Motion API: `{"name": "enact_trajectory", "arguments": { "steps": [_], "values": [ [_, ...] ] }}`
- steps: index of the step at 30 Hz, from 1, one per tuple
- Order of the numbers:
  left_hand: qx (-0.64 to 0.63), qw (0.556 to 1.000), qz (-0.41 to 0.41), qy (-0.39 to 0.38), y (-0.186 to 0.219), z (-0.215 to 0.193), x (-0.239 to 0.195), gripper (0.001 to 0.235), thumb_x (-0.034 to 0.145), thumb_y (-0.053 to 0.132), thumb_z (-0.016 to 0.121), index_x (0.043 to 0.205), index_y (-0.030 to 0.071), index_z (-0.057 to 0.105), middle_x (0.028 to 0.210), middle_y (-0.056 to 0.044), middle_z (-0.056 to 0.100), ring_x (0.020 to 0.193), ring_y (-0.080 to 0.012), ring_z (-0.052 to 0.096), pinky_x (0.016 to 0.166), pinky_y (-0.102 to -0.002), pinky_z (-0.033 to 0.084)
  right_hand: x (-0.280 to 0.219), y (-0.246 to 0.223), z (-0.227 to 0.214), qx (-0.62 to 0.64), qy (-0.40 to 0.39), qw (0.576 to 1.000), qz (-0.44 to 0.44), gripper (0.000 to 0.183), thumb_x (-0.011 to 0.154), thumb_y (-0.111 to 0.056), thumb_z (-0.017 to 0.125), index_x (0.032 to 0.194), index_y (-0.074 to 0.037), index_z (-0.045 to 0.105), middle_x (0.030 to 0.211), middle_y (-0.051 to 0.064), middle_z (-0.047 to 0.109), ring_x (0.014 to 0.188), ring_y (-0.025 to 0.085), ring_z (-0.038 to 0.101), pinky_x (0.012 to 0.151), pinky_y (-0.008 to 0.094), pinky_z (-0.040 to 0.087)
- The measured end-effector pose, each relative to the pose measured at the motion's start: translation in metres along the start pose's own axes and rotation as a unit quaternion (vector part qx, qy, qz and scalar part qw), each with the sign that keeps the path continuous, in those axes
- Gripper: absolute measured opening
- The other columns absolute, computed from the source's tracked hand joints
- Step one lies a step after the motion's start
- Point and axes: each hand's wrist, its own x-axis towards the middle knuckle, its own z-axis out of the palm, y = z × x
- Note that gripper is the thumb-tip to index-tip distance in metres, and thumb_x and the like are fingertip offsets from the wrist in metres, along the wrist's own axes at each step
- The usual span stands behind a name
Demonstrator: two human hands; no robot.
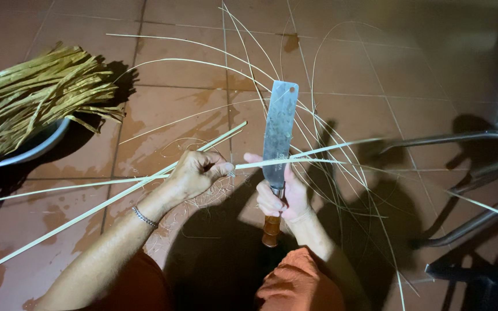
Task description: The person uses a large knife to split long bamboo strips into thinner strands. They hold the bamboo with one hand and repeatedly draw the knife along the length of the strip to peel off thin layers, which fall onto the floor.
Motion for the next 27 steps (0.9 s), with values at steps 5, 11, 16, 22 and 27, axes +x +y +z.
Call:
{"name": "enact_trajectory", "arguments": {
  "steps": [5,11,16,22,27],
  "values": [
    [-0.013,1.0,0.004,-0.017,-0.003,0.0,-0.001,0.02,0.092,0.025,0.076,0.088,0.006,0.08,0.061,-0.002,0.064,0.056,-0.0066,0.049,0.051,-0.03,0.044,-0.001,0.003,0.004,-0.052,0.006,0.999,-0.006,0.083,0.107,-0.064,0.038,0.157,0.001,0.041,0.054,0.001,0.036,0.042,0.01,0.027,0.041,0.028,0.027],
    [-0.036,0.999,0.003,-0.021,-0.001,0.006,-0.001,0.021,0.092,0.024,0.075,0.088,0.004,0.079,0.061,-0.001,0.06,0.057,-0.0063,0.047,0.05,-0.029,0.042,0.001,0.012,-0.008,-0.009,0.013,1.0,0.001,0.075,0.106,-0.063,0.04,0.155,-0.007,0.044,0.056,0.001,0.036,0.044,0.011,0.029,0.043,0.028,0.028],
    [-0.006,1.0,-0.009,-0.019,0.001,0.006,-0.003,0.023,0.092,0.024,0.076,0.086,0.002,0.079,0.058,-0.007,0.054,0.055,-0.0091,0.042,0.049,-0.031,0.039,0.004,0.022,-0.007,0.009,0.03,0.999,0.004,0.067,0.105,-0.061,0.041,0.15,-0.012,0.049,0.059,0.001,0.037,0.044,0.01,0.03,0.045,0.028,0.03],
    [0.091,0.994,-0.051,-0.025,0.019,0.004,0.004,0.026,0.097,0.032,0.073,0.101,0.007,0.079,0.062,-0.018,0.054,0.055,-0.0199,0.045,0.053,-0.038,0.043,0.011,0.018,-0.015,0.03,0.058,0.998,-0.012,0.067,0.109,-0.06,0.038,0.151,-0.009,0.046,0.06,-0.001,0.039,0.044,0.008,0.03,0.042,0.026,0.029],
    [0.243,0.916,0.276,0.16,0.051,0.006,0.012,0.036,0.09,0.027,0.077,0.107,0.001,0.06,0.096,-0.017,0.058,0.087,-0.0364,0.058,0.072,-0.046,0.05,0.023,0.015,-0.048,0.044,0.079,0.995,0.028,0.062,0.109,-0.064,0.033,0.089,-0.011,0.059,0.055,-0.003,0.033,0.044,0.009,0.031,0.042,0.025,0.028]
  ]
}}
